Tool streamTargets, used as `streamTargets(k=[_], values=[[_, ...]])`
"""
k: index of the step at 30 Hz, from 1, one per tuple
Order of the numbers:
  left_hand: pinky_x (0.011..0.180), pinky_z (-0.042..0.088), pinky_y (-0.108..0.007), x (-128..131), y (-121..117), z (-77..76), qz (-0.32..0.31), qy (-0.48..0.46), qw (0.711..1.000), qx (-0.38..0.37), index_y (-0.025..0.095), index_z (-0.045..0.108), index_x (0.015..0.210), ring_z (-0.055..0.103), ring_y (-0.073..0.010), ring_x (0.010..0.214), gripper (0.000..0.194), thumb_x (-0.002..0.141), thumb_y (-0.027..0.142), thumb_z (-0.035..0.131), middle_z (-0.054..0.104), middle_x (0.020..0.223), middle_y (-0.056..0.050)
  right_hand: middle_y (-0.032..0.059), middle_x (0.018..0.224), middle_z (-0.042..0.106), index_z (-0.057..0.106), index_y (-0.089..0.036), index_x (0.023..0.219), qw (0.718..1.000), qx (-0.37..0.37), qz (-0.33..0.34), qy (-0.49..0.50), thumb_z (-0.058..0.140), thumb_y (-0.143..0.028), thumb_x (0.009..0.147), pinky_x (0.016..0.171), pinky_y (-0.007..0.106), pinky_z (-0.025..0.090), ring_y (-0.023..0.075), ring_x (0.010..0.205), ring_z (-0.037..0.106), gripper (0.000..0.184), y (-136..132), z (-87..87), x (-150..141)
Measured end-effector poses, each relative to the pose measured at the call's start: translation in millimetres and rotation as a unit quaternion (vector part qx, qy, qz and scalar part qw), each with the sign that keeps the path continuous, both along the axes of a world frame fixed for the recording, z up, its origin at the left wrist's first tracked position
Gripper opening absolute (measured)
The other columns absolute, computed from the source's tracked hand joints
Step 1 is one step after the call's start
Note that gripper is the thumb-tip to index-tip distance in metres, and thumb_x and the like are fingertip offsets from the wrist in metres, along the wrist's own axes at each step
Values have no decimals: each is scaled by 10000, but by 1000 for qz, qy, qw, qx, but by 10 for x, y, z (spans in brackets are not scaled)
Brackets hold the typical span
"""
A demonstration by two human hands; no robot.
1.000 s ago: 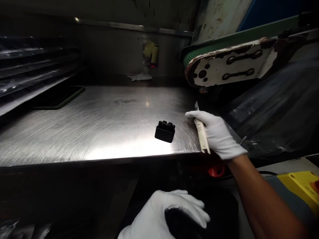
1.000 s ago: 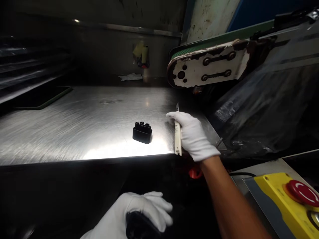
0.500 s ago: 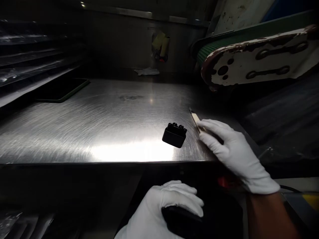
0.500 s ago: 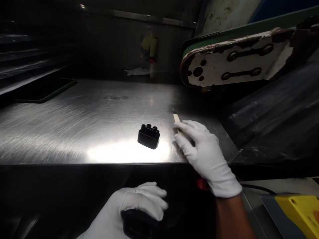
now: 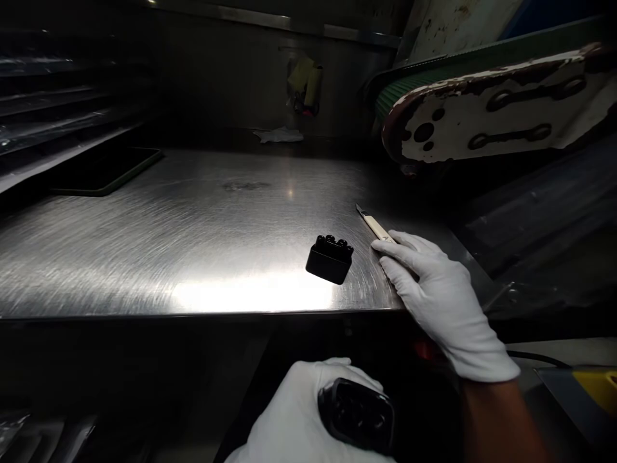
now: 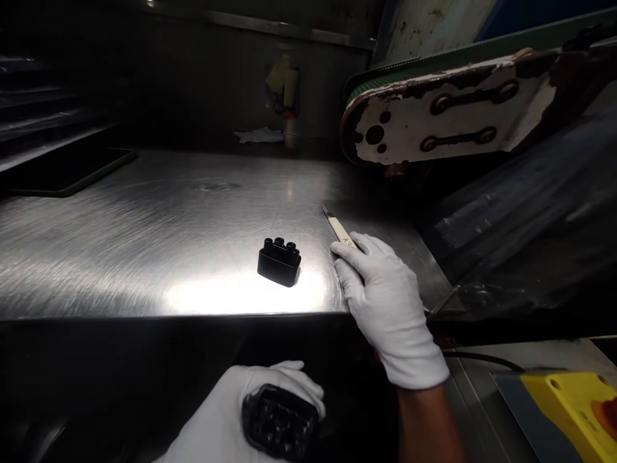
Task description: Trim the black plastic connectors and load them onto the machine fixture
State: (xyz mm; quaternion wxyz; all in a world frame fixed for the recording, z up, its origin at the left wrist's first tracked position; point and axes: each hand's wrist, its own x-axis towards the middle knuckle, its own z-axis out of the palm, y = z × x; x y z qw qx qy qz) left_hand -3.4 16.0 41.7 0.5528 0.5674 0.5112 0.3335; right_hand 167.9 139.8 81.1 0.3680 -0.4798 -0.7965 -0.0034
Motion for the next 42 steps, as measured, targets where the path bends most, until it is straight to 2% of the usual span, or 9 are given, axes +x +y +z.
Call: streamTargets(k=[2,6,11,16,21,25,35,39,42], values=[[971,509,-357,-5,-18,-39,-2,-6,1000,3,255,707,976,689,-169,646,388,603,245,813,736,765,55,-13,1270,646,709,-302,1117,1000,7,7,4,586,-253,935,1090,399,433,187,1236,540,225,-15,-26,9],[968,503,-349,27,4,-41,-21,-5,1000,17,241,699,796,651,-155,565,206,619,252,804,654,586,77,-4,1299,630,696,-306,1138,1000,28,2,-9,553,-273,956,1090,434,433,198,1254,528,234,-52,-86,27],[952,505,-339,70,32,33,-17,-10,1000,4,227,672,716,648,-141,550,172,600,148,771,703,687,66,62,1316,621,689,-265,1173,998,55,-27,-31,512,-283,967,1048,523,455,273,1264,523,273,-98,-144,55],[943,507,-327,89,51,88,-16,-8,1000,-4,225,697,752,657,-142,580,207,579,174,799,714,742,62,102,1302,628,698,-247,1172,996,67,-39,-39,507,-335,970,1038,540,463,301,1249,540,291,-123,-166,69],[948,501,-326,111,60,89,-28,-6,1000,-10,212,632,654,651,-150,600,153,611,212,779,648,626,70,103,1296,632,700,-252,1171,995,76,-37,-43,501,-347,971,1030,541,470,301,1241,548,297,-109,-176,61],[951,490,-323,131,53,97,-38,-2,999,-22,195,520,522,617,-136,573,252,612,183,755,571,546,77,101,1299,630,696,-253,1174,996,73,-38,-38,508,-343,970,1038,539,465,296,1251,541,292,-110,-179,67],[962,481,-308,126,105,123,-69,-31,997,-12,190,545,534,646,-155,699,225,675,194,719,611,616,49,88,1316,619,691,-259,1182,997,62,-34,-33,517,-333,968,1058,538,454,289,1266,529,285,-126,-174,72],[1015,445,-347,116,99,112,-58,-25,998,-27,205,541,557,623,-147,616,234,629,220,764,570,562,75,90,1316,619,696,-250,1178,996,67,-36,-38,520,-300,961,1058,533,456,295,1263,532,283,-132,-182,84],[1065,391,-342,111,102,110,-74,-35,997,-4,193,469,528,604,-126,615,303,686,224,727,526,555,76,86,1312,623,696,-244,1177,996,71,-30,-38,518,-293,961,1058,528,457,295,1261,531,285,-135,-183,92]])
